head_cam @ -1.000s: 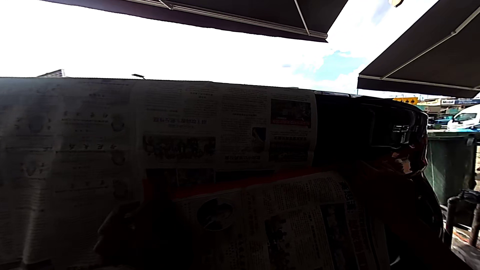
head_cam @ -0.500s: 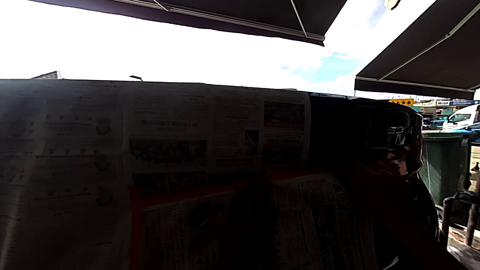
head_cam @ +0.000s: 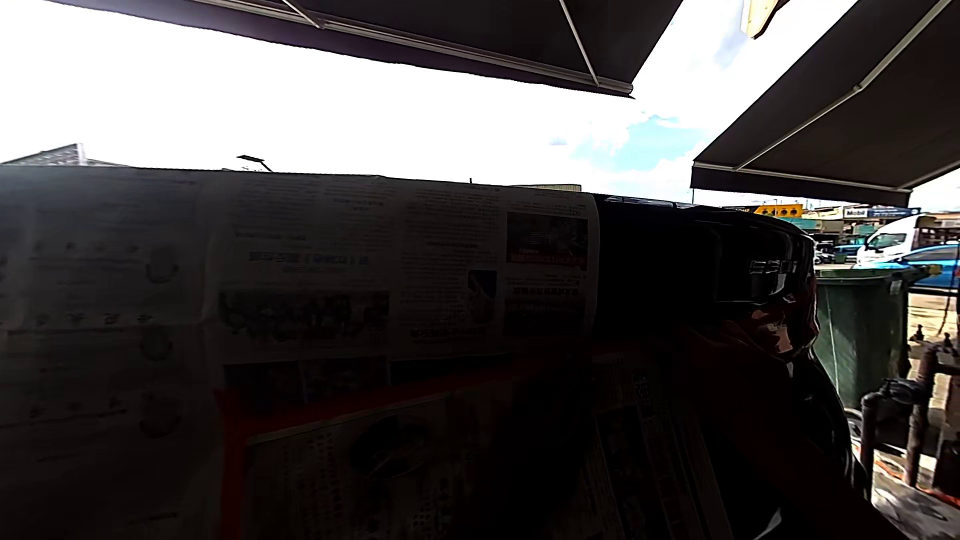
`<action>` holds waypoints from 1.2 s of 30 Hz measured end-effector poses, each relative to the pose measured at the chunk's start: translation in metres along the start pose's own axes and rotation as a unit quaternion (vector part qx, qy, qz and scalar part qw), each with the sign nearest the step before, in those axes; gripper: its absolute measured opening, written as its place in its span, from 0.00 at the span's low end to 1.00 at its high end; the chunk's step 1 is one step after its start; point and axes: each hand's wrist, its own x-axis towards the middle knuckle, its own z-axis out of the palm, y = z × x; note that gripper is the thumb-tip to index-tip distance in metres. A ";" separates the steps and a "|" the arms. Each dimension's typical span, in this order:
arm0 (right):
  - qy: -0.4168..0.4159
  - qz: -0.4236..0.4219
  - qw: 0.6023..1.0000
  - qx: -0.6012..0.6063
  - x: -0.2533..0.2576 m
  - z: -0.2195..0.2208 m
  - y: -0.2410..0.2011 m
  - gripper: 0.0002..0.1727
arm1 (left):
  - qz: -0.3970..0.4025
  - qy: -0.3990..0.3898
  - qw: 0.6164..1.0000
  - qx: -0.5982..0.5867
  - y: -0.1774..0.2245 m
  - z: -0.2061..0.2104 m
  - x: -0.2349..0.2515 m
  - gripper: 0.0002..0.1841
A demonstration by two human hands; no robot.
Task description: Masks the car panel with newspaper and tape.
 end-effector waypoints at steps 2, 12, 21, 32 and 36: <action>0.003 -0.001 1.000 -0.004 0.001 0.000 -0.003 0.22 | 0.016 -0.021 1.000 -0.010 0.000 -0.001 0.005 0.31; -0.035 0.031 0.996 -0.075 0.005 0.013 -0.029 0.07 | 0.059 0.012 0.998 -0.014 0.006 0.024 0.019 0.29; -0.113 0.053 0.988 -0.093 0.011 0.010 -0.045 0.11 | 0.035 0.035 0.999 -0.015 0.021 0.029 0.040 0.23; -0.288 0.085 0.950 -0.087 0.027 -0.006 -0.062 0.12 | 0.021 0.005 1.000 0.004 0.027 0.028 0.045 0.23; -0.290 0.079 0.951 -0.068 0.025 -0.004 -0.057 0.13 | 0.015 -0.008 1.000 -0.010 0.028 0.027 0.048 0.21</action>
